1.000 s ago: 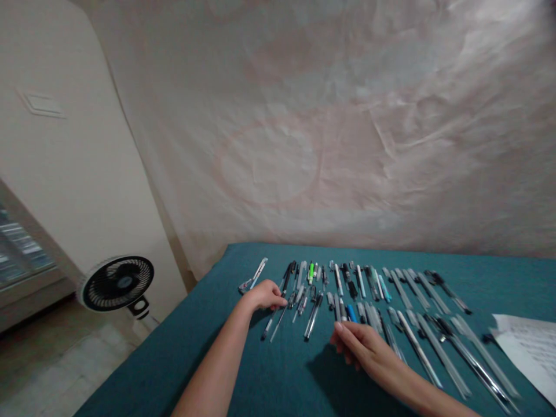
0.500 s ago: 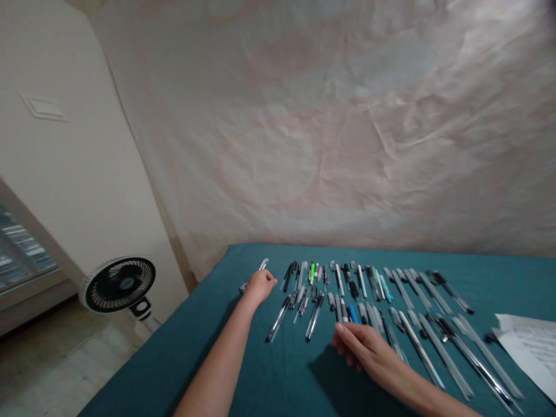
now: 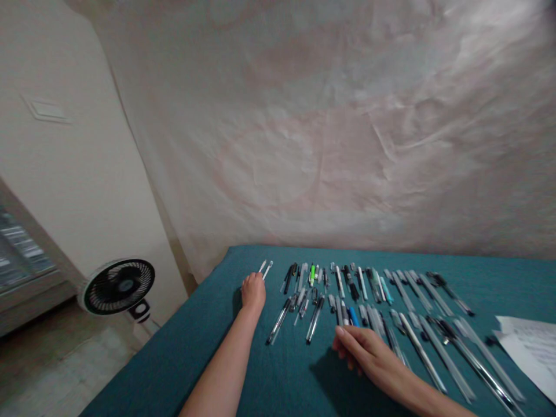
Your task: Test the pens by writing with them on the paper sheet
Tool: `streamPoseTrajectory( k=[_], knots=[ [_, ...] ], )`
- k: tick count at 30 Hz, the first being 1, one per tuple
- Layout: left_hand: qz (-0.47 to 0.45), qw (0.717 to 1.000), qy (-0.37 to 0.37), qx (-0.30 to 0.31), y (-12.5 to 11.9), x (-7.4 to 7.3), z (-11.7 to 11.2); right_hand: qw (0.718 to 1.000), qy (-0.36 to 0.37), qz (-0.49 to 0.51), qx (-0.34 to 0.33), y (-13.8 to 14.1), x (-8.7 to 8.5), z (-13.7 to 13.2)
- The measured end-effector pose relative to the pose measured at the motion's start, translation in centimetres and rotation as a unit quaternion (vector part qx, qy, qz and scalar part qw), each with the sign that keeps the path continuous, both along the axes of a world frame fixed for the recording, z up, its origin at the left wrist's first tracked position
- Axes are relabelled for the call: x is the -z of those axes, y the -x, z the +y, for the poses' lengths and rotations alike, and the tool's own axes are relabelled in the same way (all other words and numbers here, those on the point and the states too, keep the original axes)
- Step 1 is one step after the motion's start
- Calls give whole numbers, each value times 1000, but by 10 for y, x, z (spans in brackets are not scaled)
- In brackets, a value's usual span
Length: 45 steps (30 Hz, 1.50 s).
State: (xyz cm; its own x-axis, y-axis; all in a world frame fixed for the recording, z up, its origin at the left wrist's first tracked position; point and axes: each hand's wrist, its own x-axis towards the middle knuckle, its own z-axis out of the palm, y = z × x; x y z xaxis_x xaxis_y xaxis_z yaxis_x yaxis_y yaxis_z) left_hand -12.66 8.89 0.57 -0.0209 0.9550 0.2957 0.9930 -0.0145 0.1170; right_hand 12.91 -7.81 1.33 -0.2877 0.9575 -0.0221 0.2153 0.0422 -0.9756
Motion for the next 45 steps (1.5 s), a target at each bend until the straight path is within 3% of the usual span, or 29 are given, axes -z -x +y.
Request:
streamPoseTrajectory(
  k=[7,12,18,20,22,24,28,33,35,41,45],
  knots=[
    [-77,996,32,-12,-3,-6,-5,1000,1,1,1,-3,1,2],
    [-183,979,73,60,-14,-32,-7,999,0,30,12,-6,4,9],
    [-301,906,153,255,-68,-62,-40,983,17,146,112,-30,-10,26],
    [-328,875,185,304,-89,-65,-58,970,7,185,155,-41,-17,30],
    [-372,824,241,353,-106,-64,-75,959,-9,211,188,-52,-24,33],
    [-383,803,258,376,-118,-62,-88,954,-24,214,207,-60,-27,35],
    [-394,794,263,380,-130,-63,-102,959,-38,195,200,-65,-27,37],
    [-482,718,353,357,-138,-61,-111,969,-30,191,156,-56,-23,32],
    [-507,702,360,345,-142,-56,-113,979,-33,161,120,-50,-23,29],
    [-560,682,355,308,-151,-36,-115,990,-35,91,107,-42,-18,27],
    [-579,671,363,288,-154,-31,-116,989,-29,90,114,-43,-15,29]
  ],
)
